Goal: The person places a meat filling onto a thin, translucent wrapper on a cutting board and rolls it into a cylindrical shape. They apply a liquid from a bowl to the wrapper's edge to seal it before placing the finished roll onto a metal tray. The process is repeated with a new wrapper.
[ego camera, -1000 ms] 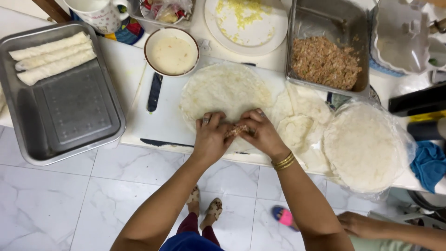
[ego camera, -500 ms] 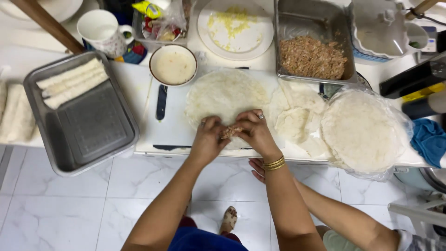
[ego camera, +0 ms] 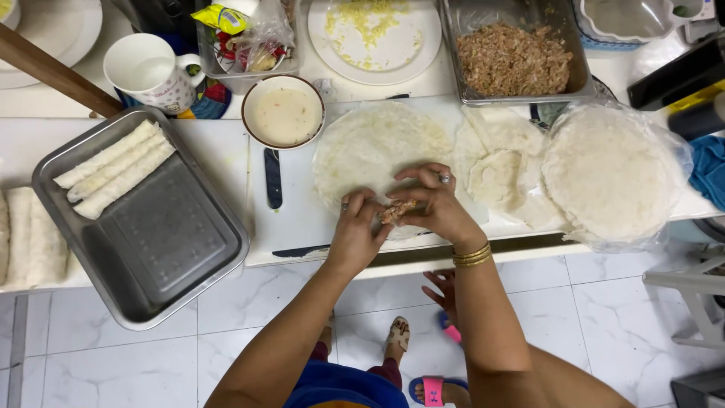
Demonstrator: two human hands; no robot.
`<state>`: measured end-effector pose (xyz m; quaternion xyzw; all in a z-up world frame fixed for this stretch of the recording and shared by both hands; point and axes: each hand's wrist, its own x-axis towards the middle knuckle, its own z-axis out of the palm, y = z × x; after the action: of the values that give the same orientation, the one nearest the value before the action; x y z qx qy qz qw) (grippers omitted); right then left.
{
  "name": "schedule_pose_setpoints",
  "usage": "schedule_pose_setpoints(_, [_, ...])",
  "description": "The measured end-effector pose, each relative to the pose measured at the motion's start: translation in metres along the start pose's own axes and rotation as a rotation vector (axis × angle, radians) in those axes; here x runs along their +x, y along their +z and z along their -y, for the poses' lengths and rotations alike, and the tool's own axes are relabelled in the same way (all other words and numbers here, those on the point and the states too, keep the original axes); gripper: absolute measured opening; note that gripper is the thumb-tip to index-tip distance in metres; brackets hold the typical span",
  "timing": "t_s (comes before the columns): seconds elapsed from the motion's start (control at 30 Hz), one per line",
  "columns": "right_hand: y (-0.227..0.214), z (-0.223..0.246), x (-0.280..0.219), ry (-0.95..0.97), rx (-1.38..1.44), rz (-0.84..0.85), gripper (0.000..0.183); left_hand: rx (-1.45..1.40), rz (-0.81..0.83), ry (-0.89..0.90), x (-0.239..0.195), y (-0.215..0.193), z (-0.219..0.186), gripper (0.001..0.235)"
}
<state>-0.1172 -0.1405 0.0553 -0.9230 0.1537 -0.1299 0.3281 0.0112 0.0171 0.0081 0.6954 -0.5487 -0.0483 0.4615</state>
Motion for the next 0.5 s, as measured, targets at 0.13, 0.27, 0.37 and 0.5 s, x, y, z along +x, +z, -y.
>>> schedule_pose_setpoints(0.13, [0.007, -0.019, 0.002, 0.027, -0.017, 0.02, 0.024, -0.003, -0.032, -0.003, -0.002, 0.005, 0.004, 0.026])
schedule_pose_setpoints(0.27, [-0.004, -0.007, 0.003, 0.059, -0.012, 0.04, 0.029, -0.014, -0.039, -0.008, -0.002, 0.006, 0.005, 0.027])
schedule_pose_setpoints(0.37, [0.001, 0.0, 0.004, 0.068, 0.044, 0.046, 0.041, -0.037, -0.022, -0.017, -0.003, 0.003, 0.008, 0.033])
schedule_pose_setpoints(0.5, [0.013, 0.003, 0.002, 0.012, -0.012, -0.006, 0.027, -0.066, 0.001, -0.044, -0.002, -0.003, 0.002, 0.034])
